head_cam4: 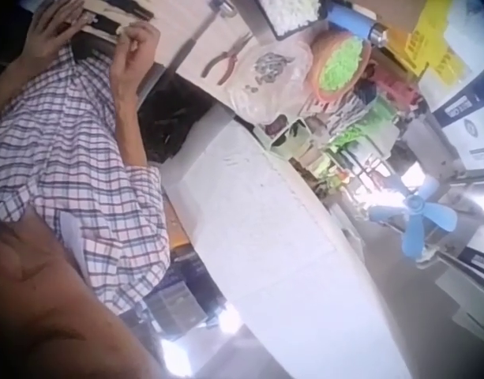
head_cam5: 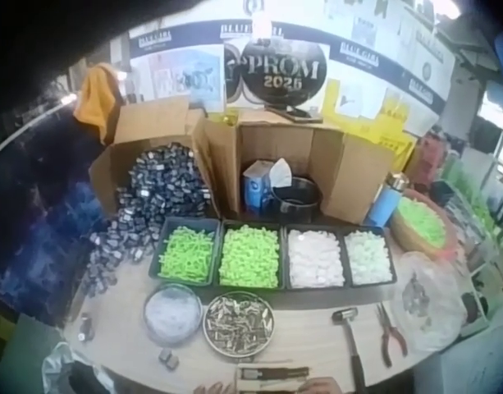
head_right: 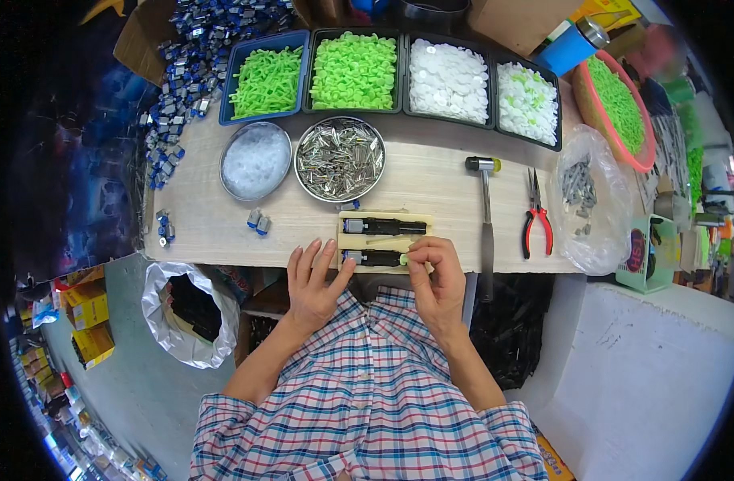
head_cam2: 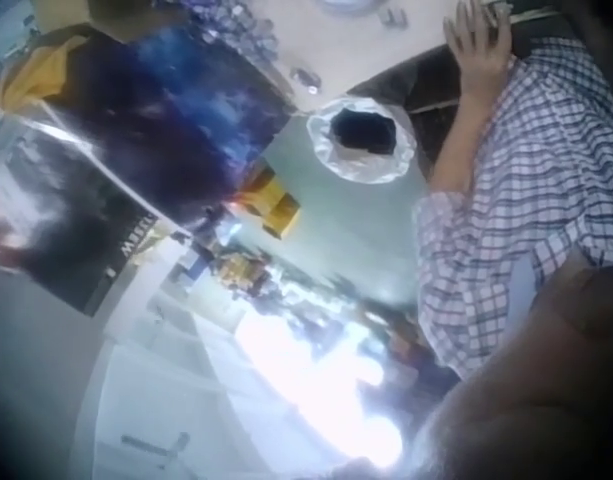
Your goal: Assembling small electronic components using a hammer and pliers at a workbench.
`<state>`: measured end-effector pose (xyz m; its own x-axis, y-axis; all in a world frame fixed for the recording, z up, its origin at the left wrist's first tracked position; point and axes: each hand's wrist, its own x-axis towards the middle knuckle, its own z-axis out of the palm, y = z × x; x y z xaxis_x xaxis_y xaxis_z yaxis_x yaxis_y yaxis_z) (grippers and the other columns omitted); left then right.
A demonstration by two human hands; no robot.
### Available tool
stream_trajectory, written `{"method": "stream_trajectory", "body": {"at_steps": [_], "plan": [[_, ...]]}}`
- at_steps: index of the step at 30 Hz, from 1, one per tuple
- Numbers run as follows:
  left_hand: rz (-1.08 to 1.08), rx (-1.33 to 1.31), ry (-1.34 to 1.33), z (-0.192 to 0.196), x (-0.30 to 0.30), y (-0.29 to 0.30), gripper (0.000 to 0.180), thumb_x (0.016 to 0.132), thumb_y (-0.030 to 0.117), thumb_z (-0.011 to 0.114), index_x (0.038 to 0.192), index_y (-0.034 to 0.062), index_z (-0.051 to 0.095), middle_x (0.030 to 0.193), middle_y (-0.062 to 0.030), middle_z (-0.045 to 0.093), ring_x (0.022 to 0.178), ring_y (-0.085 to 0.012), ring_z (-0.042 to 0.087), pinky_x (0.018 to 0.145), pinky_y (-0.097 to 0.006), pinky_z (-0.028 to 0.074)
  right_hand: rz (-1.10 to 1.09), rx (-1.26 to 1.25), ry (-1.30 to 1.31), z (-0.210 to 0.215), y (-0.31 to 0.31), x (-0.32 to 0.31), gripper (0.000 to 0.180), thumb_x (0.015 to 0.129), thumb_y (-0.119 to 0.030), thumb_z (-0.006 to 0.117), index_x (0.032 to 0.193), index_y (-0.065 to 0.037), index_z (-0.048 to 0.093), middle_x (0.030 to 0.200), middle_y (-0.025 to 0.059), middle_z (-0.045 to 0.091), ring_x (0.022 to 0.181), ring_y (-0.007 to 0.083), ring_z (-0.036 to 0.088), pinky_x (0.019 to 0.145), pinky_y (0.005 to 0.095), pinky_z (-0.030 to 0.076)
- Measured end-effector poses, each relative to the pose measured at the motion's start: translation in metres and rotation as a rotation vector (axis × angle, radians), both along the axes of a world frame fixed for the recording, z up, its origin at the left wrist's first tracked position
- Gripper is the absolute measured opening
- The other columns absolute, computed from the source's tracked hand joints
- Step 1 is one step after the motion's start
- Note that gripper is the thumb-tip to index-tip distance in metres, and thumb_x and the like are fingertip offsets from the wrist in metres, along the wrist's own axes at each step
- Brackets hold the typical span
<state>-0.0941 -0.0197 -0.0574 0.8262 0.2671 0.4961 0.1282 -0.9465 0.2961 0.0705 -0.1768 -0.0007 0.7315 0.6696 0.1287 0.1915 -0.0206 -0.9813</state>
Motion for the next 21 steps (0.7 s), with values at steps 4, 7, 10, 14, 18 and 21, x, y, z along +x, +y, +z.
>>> {"method": "stream_trajectory", "body": {"at_steps": [4, 7, 10, 14, 18, 21], "plan": [[-0.059, -0.223, -0.208, 0.005, 0.016, 0.019, 0.035, 0.083, 0.002, 0.064, 0.118, 0.0078, 0.069, 0.131, -0.0176, 0.060, 0.122, -0.0354, 0.057, 0.104, -0.050, 0.044, 0.034, -0.011, -0.060, -0.007, -0.002, -0.001, 0.010, 0.099, 0.006, 0.055, 0.106, 0.000, 0.058, 0.115, 0.0088, 0.054, 0.100, 0.0119, 0.055, 0.085, 0.0216, 0.045], [0.094, -0.424, -0.229, 0.029, 0.049, 0.042, 0.035, 0.080, -0.004, 0.064, 0.114, 0.0043, 0.068, 0.126, -0.0188, 0.060, 0.119, -0.0380, 0.056, 0.101, -0.050, 0.046, 0.031, -0.014, -0.049, 0.000, 0.003, -0.001, 0.010, 0.099, 0.005, 0.055, 0.106, -0.001, 0.058, 0.116, 0.0083, 0.054, 0.099, 0.0112, 0.054, 0.084, 0.0211, 0.045], [0.137, -0.338, -0.158, 0.042, 0.091, 0.068, 0.033, 0.079, -0.005, 0.067, 0.112, 0.0021, 0.068, 0.125, -0.0212, 0.059, 0.123, -0.0423, 0.053, 0.103, -0.051, 0.044, 0.029, -0.002, -0.058, -0.004, 0.005, 0.002, 0.009, 0.099, 0.004, 0.056, 0.106, -0.001, 0.059, 0.116, 0.0079, 0.054, 0.095, 0.0101, 0.054, 0.081, 0.0207, 0.045], [0.170, -0.113, -0.078, 0.037, 0.119, 0.082, 0.027, 0.078, -0.003, 0.072, 0.104, 0.0020, 0.068, 0.121, -0.0192, 0.060, 0.125, -0.0451, 0.050, 0.104, -0.053, 0.043, 0.021, 0.019, -0.072, -0.002, 0.008, 0.002, 0.008, 0.099, 0.004, 0.056, 0.106, 0.000, 0.059, 0.116, 0.0075, 0.054, 0.092, 0.0090, 0.053, 0.079, 0.0202, 0.045], [0.119, -0.186, -0.101, 0.030, 0.124, 0.090, 0.019, 0.076, -0.002, 0.075, 0.092, 0.0018, 0.066, 0.111, -0.0165, 0.062, 0.121, -0.0447, 0.052, 0.101, -0.051, 0.045, 0.002, 0.020, -0.046, -0.003, 0.012, 0.005, 0.007, 0.100, 0.003, 0.057, 0.106, 0.000, 0.059, 0.115, 0.0069, 0.055, 0.092, 0.0084, 0.053, 0.079, 0.0203, 0.045], [0.085, -0.228, -0.091, 0.030, 0.122, 0.091, 0.017, 0.076, -0.001, 0.075, 0.089, -0.0002, 0.064, 0.108, -0.0173, 0.061, 0.122, -0.0423, 0.051, 0.102, -0.050, 0.044, -0.009, 0.031, 0.074, 0.003, 0.024, 0.006, 0.006, 0.100, 0.001, 0.057, 0.106, 0.000, 0.059, 0.113, 0.0066, 0.057, 0.093, 0.0089, 0.055, 0.081, 0.0207, 0.046]]}}
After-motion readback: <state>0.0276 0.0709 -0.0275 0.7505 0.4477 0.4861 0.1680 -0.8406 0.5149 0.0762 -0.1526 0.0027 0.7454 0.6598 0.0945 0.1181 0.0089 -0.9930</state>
